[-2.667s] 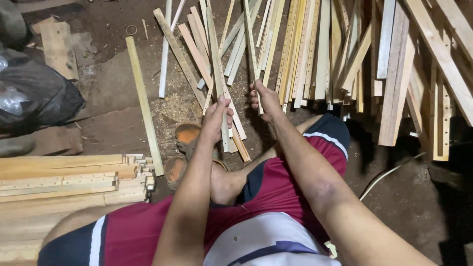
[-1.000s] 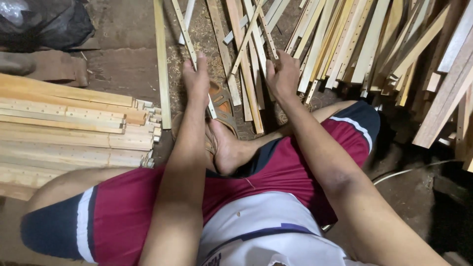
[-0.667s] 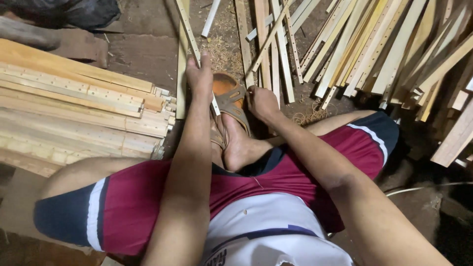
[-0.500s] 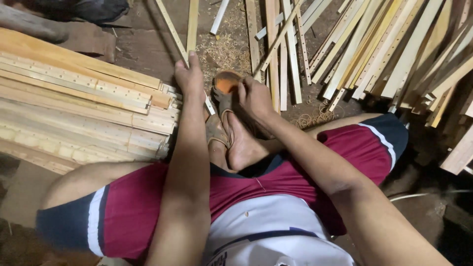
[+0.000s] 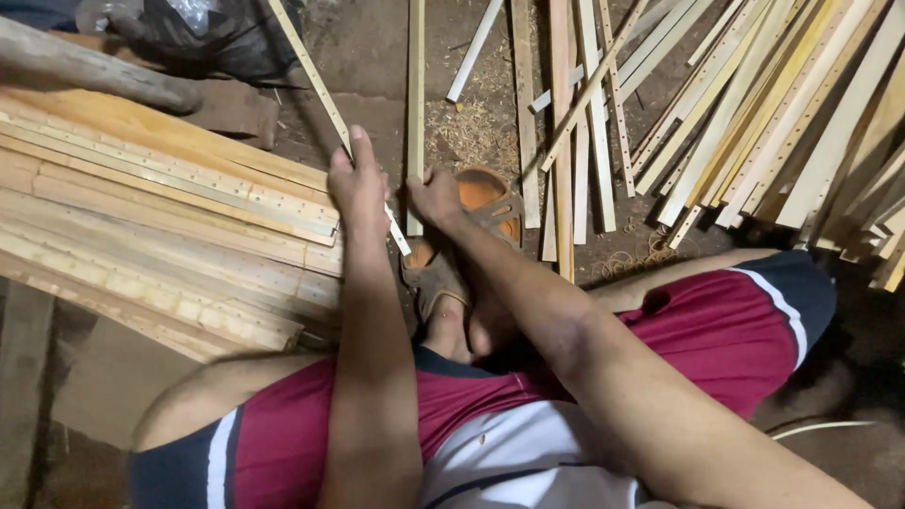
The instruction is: The person sits on the floor and repeatedly picks up thin wooden strips with pre-drilled holes, inspects them by hand, and places them into a growing stack. The person handles the strips one at a time or in small groups, turning them over and aligning them before stacking.
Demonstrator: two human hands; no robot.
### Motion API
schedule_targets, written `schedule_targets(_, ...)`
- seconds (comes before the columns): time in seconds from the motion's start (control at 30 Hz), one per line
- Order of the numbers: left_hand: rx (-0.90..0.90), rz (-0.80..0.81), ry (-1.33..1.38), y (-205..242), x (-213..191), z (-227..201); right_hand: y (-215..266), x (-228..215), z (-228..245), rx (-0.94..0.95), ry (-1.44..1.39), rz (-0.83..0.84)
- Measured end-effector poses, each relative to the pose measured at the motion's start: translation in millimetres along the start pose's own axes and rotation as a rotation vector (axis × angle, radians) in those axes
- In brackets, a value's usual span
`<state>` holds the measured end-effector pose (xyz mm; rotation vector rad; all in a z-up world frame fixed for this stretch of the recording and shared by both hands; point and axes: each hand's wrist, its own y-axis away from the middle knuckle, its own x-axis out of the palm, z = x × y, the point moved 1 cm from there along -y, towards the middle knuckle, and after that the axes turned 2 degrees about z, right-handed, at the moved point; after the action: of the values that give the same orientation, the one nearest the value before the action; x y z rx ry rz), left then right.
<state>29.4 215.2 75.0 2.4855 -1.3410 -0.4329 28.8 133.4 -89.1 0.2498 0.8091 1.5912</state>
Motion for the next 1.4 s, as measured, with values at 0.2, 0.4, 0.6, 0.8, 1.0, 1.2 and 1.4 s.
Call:
schedule_targets(0.2,-0.039,0.105,0.062,-24,36,63,63,-90,8,-0.333,-0.186,-0.253)
schedule_targets(0.4,-0.039,0.369,0.239,34,100,80,137,-136,12,-0.489,-0.265,-0.238)
schedule_targets(0.6,-0.051,0.455,0.234,67,122,68,189,-191,-1,-0.342,-0.439,0.055)
schedule_targets(0.8,-0.008,0.547,0.36,60,130,32,214,-212,-36,-0.29,-0.53,0.128)
schedule_targets(1.0,-0.082,0.627,0.307,90,136,2,220,-226,-19,-0.248,-0.444,0.201)
schedule_targets(1.2,-0.049,0.575,0.294,94,135,-13,181,-249,-9,-0.161,-0.356,-0.031)
schedule_targets(1.4,0.035,0.471,0.169,80,127,24,26,-235,-79,-0.107,-0.674,-0.248)
